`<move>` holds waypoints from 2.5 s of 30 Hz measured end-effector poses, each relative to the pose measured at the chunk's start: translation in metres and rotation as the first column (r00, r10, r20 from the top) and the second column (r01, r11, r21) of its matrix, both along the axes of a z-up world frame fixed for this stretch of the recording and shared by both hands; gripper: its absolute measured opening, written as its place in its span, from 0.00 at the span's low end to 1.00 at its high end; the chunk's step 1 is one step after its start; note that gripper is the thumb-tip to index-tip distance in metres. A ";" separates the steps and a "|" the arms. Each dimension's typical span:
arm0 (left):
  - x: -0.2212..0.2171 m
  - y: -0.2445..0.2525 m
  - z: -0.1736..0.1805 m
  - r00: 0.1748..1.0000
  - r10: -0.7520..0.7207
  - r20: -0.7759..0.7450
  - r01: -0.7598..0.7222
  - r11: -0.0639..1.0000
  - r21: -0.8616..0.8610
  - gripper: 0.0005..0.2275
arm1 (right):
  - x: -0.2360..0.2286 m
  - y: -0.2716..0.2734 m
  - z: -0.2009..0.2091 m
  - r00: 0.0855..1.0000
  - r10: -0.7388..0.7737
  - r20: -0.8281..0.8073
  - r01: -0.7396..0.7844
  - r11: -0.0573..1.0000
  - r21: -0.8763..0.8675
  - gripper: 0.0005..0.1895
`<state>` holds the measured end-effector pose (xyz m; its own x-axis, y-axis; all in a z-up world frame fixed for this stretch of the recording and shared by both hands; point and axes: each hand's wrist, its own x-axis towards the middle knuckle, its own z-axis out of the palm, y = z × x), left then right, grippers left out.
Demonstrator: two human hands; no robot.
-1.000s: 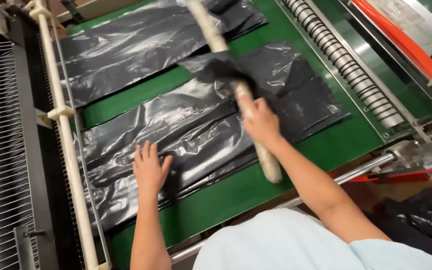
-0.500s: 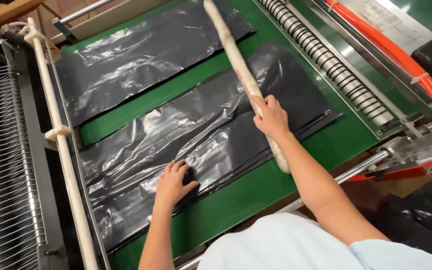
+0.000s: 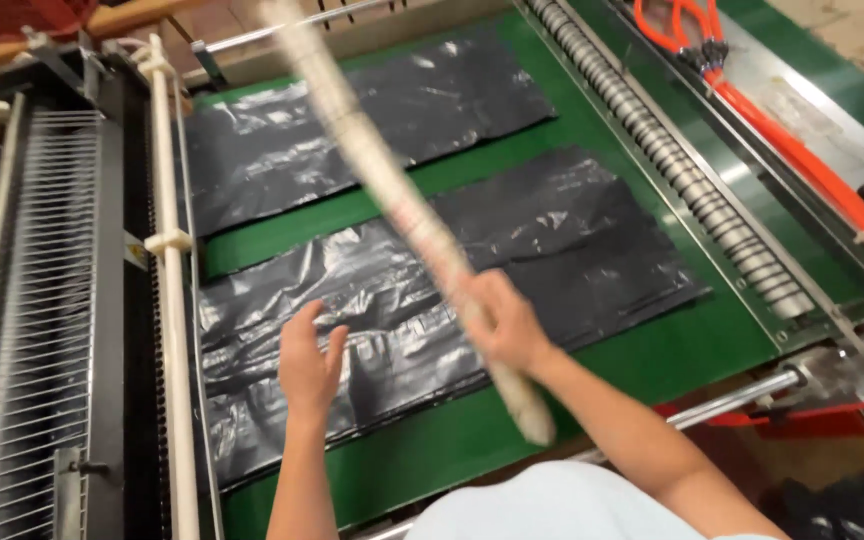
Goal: Using a long tube to flatten and smooth plastic bags on a conveyor belt as they exit a production machine.
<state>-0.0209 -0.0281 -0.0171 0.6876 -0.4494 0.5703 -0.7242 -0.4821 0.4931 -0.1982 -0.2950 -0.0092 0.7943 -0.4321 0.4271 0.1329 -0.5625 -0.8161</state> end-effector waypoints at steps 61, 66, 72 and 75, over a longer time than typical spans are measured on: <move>-0.003 0.015 0.039 0.886 0.185 0.426 -0.067 0.959 -0.276 0.11 | -0.022 0.009 0.020 0.983 0.063 0.174 -0.050 0.996 -0.077 0.28; 0.002 -0.006 -0.012 0.991 0.120 0.060 -0.133 0.935 0.327 0.22 | -0.001 0.015 0.000 0.995 -0.092 -0.035 0.068 0.900 -0.430 0.27; -0.034 -0.036 -0.010 0.966 0.039 -0.257 0.165 0.672 0.722 0.33 | 0.005 -0.084 -0.049 0.826 -0.495 -0.269 0.299 0.790 -0.536 0.31; -0.042 -0.045 -0.021 0.931 -0.016 -0.364 0.315 0.537 0.782 0.35 | -0.001 -0.104 -0.042 0.774 -0.571 -0.274 0.396 0.774 -0.494 0.30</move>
<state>-0.0628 -0.0730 -0.0377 0.6029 -0.7335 -0.3139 -0.7361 -0.6631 0.1358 -0.1994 -0.3993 -0.0508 0.6543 -0.6714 0.3480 -0.5234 -0.7342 -0.4324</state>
